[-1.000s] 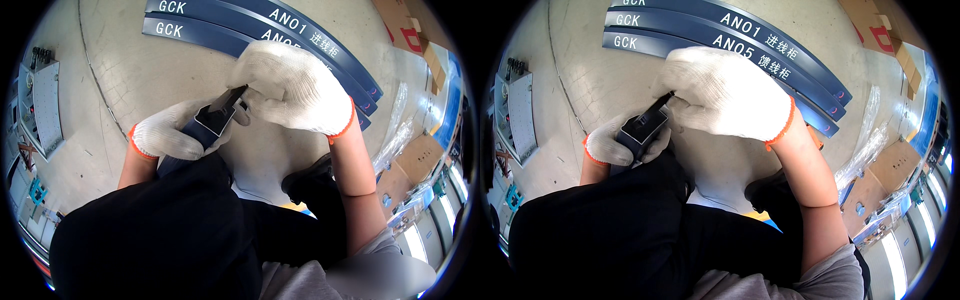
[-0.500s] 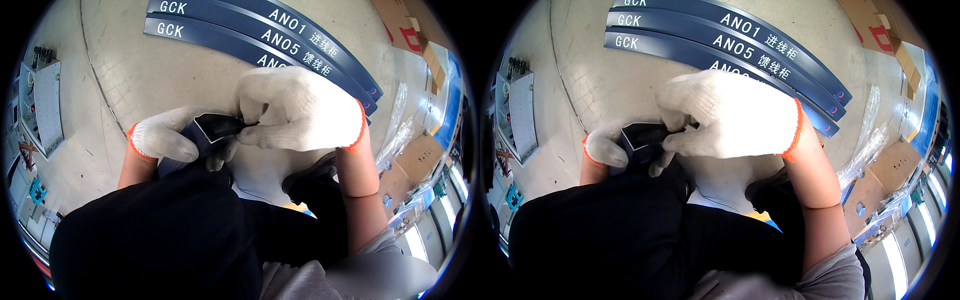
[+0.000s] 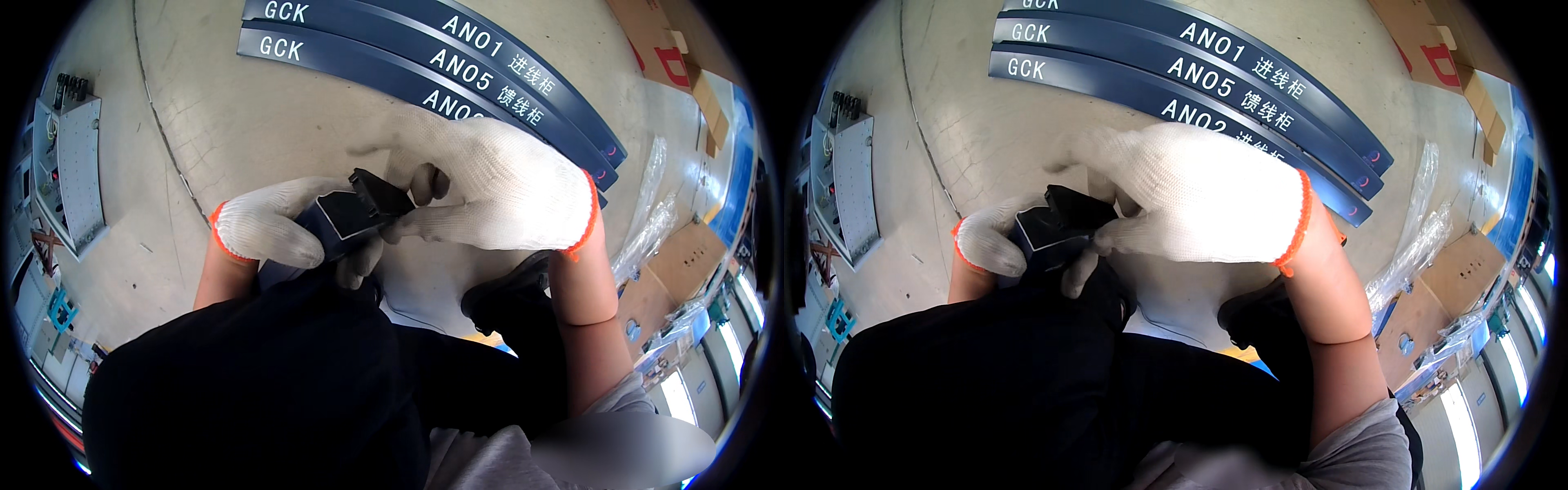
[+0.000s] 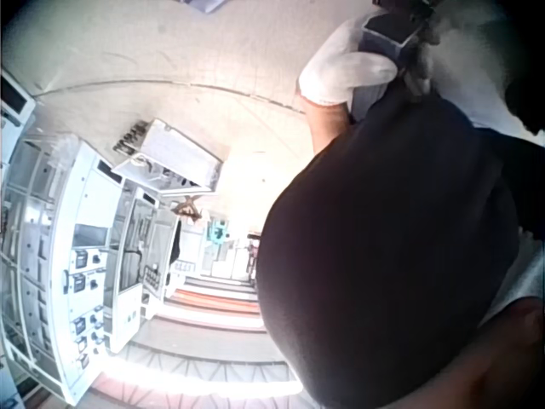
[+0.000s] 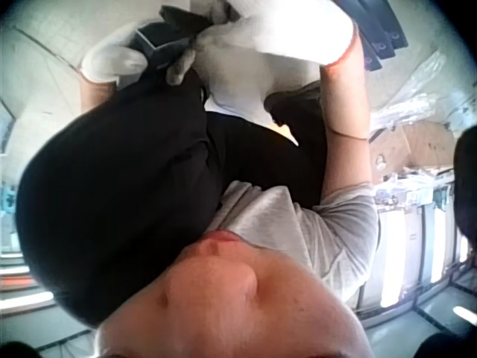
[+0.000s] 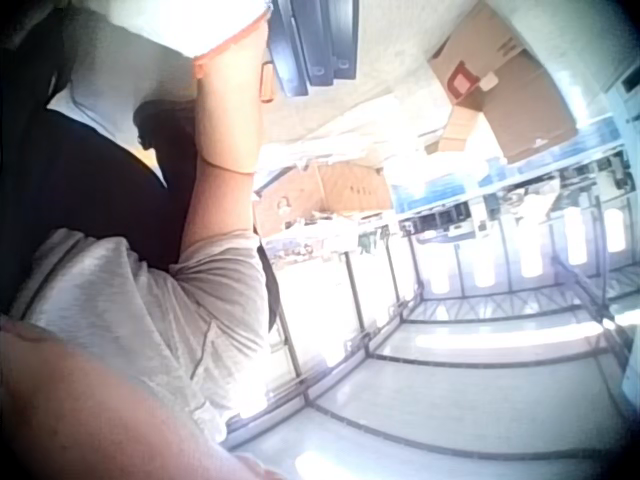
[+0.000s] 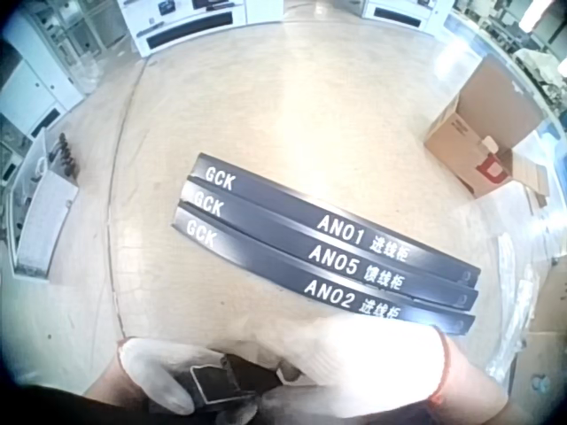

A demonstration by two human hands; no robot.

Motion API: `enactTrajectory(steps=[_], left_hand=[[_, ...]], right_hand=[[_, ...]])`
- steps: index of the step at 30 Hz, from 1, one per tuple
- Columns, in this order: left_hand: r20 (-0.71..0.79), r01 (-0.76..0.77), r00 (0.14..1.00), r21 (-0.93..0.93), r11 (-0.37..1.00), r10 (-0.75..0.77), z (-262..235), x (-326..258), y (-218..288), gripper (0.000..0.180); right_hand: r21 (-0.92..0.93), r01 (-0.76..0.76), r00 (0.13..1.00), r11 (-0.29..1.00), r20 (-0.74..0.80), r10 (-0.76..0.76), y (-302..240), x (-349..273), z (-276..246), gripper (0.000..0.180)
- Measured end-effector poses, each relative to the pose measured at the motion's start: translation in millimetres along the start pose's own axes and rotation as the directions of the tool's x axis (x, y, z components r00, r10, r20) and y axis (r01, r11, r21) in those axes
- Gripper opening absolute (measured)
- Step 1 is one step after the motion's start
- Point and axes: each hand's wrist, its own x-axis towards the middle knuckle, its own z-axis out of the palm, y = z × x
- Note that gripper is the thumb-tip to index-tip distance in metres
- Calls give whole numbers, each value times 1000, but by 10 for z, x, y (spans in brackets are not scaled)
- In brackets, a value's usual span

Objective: The person sits on the floor and assembles several long, dark blue metal sign pieces. They insert small black plastic end caps into the ends of the signs and stack the completed pieces on the floor.

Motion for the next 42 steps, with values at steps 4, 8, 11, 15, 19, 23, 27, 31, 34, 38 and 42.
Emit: enactTrajectory(steps=[4,8,11,15,19,23,27,31,34,38,42], left_hand=[[-199,-27,980,-17,999,23,247,-20,42,109],[-89,-21,996,-34,999,18,179,-18,26,102],[-45,-22,999,103,994,27,150,2,71,96],[-104,145,988,313,939,-117,164,-35,201,87],[-77,222,975,394,892,-209,139,-9,257,78],[-177,288,957,481,828,-230,193,1,285,72],[-247,315,946,534,785,-211,182,-29,249,67],[-204,280,958,521,807,-201,240,-20,299,56],[-155,187,981,550,814,-121,204,-46,222,42],[-275,247,957,600,761,-93,109,-120,100,40],[-370,266,924,434,861,-99,330,-120,172,40]], right_hand=[[-135,153,983,979,119,-138,39,18,-102,41],[-146,172,985,974,53,-166,55,-45,-6,41],[-176,164,986,971,38,-160,54,-52,29,42],[-115,141,989,983,56,-136,22,-15,37,42],[-60,102,991,993,88,-97,-36,47,3,39],[-50,120,990,991,82,-116,-4,76,1,37],[-22,125,989,992,78,-123,62,122,52,42],[78,-66,988,995,145,54,91,158,55,43],[196,-62,984,979,179,26,215,195,138,41],[301,-93,988,949,149,50,201,161,235,37],[291,-78,990,954,132,41,157,160,261,32]])
